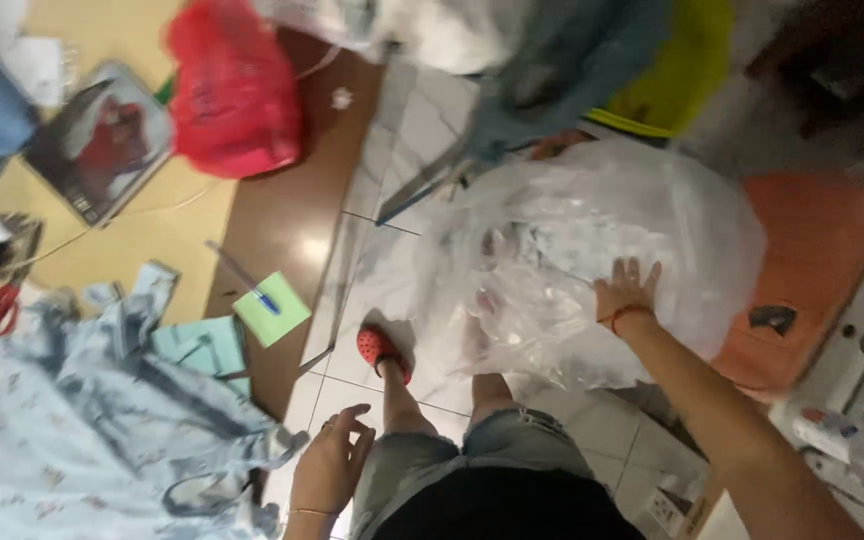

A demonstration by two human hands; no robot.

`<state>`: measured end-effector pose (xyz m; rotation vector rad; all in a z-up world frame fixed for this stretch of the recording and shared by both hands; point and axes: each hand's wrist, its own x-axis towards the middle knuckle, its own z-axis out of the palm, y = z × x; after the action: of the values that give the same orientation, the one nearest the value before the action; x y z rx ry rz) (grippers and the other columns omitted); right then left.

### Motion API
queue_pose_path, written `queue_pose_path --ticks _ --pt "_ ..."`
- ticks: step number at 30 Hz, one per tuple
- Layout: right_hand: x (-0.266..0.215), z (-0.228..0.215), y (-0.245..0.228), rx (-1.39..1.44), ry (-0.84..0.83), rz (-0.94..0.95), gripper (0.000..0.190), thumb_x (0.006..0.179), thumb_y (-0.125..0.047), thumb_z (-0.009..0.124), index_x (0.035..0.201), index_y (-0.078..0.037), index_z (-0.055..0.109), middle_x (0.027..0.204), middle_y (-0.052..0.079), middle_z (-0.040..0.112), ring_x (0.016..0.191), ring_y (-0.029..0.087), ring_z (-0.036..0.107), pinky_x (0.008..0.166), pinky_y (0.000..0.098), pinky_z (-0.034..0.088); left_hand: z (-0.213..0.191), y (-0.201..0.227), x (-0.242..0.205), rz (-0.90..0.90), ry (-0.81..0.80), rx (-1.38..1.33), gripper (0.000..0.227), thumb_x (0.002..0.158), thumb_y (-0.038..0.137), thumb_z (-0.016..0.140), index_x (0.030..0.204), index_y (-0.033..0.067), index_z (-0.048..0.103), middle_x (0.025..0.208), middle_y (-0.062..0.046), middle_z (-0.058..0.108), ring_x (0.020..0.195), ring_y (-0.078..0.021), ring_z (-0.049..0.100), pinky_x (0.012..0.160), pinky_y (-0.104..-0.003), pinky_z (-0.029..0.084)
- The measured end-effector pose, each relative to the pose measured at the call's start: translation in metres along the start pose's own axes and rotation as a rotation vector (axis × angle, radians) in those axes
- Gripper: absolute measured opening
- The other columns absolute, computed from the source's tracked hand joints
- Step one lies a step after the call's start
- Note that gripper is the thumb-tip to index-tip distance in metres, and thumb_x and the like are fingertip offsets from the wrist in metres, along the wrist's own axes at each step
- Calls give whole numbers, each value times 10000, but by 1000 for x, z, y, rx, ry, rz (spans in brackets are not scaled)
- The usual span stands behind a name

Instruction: Sorting and inspecting baby clothes from a bulk bag onto a work table

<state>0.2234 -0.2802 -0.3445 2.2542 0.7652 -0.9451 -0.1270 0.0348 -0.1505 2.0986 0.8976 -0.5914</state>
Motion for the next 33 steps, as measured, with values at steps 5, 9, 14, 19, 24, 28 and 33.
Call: queue_pose_path --ticks 5,9,14,19,24,28,33 --pt "-18 -20 73 -18 -742 -13 545 824 -419 264 1348 -416 111 1448 5 -97 1336 268 -75 954 665 -68 27 45 15 101 -81 69 299 766 297 507 1059 236 502 875 96 630 613 -156 635 579 -356 472" --pt "10 21 100 257 -398 -12 397 749 -172 374 1053 -19 578 1094 145 575 1028 277 552 831 414 455 61 43 10 148 -173 160 267 733 315 532 975 204 515 873 -54 592 737 -329 582 588 -458 441" --pt "48 23 118 338 -227 34 398 752 -147 396 1100 -10 530 1120 166 542 1037 307 527 851 418 434 50 88 12 182 -210 225 336 759 289 511 1089 272 454 804 -64 575 695 -334 572 571 -454 430" --pt "67 25 120 454 7 116 431 756 -110 428 1170 3 458 1158 197 491 1051 351 489 882 424 403 43 98 14 347 -21 223 273 782 257 484 1043 175 481 803 -55 568 659 -307 559 534 -425 439" --pt "65 29 119 487 179 125 548 766 -209 478 1263 -28 336 1252 186 393 1124 353 410 940 421 334 39 110 12 425 -6 239 313 768 224 489 1065 129 462 744 -73 549 625 -318 540 531 -449 414" --pt "104 74 130 759 -329 367 719 652 -629 524 1275 -288 411 1437 -14 154 1317 227 150 1069 332 128 22 122 5 439 6 157 275 730 203 515 1005 189 526 801 -54 581 681 -280 571 595 -398 437" --pt "73 16 109 755 -255 194 621 742 -510 460 1311 -296 332 1423 4 193 1297 245 206 1054 350 172 24 97 1 398 52 298 131 787 242 467 875 155 510 737 -52 539 608 -298 538 526 -433 416"
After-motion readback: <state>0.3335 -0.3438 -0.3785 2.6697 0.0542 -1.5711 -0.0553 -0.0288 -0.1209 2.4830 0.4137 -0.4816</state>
